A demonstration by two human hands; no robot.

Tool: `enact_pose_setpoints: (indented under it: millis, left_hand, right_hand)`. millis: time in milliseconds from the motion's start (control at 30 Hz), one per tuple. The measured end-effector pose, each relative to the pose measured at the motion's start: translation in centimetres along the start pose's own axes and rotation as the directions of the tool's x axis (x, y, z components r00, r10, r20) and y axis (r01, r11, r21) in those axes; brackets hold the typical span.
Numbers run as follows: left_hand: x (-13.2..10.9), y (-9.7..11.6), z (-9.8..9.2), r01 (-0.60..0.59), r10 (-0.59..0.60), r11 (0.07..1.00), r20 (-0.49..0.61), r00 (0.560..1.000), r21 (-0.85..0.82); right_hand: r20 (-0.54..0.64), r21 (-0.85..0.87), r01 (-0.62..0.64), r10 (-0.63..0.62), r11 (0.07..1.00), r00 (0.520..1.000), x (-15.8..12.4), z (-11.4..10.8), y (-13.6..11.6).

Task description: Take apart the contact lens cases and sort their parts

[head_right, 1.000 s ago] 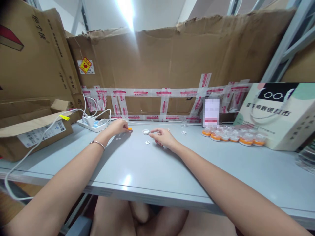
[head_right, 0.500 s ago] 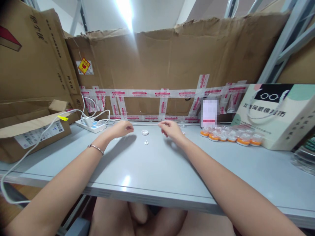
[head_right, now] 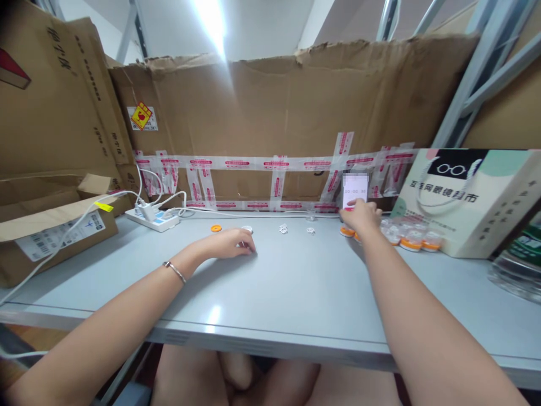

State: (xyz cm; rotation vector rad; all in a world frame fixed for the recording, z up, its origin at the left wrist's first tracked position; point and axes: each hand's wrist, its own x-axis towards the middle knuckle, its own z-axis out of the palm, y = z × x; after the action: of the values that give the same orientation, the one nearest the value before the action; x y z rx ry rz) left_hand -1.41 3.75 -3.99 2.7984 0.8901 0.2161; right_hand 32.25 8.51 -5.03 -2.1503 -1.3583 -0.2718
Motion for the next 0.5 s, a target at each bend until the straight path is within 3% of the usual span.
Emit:
enact_pose_setpoints:
  millis: [167,333,433,500]
  left_hand:
    - [0.0,0.8,-0.2,-0.037,0.037,0.999,-0.003,0.999,0.008]
    - [0.2,0.8,-0.1,0.032,-0.033,0.998,-0.016,0.999,-0.053]
    - [-0.3,-0.9,-1.4,0.104,-0.101,0.995,-0.146,0.984,0.010]
    - [-1.4,-3.0,-2.8,0.243,-0.220,0.969,-0.294,0.930,0.045]
  right_hand:
    - [0.124,-0.127,0.020,-0.004,0.992,0.992,-0.2,0.9,0.4]
    - [0.223,-0.195,0.085,-0.041,0.977,0.974,0.0,0.5,0.2]
    - [0.255,-0.216,0.094,-0.037,0.972,0.966,-0.1,0.0,-0.1]
    - [0.263,-0.227,0.087,-0.024,0.970,0.964,-0.4,-0.3,-0.4]
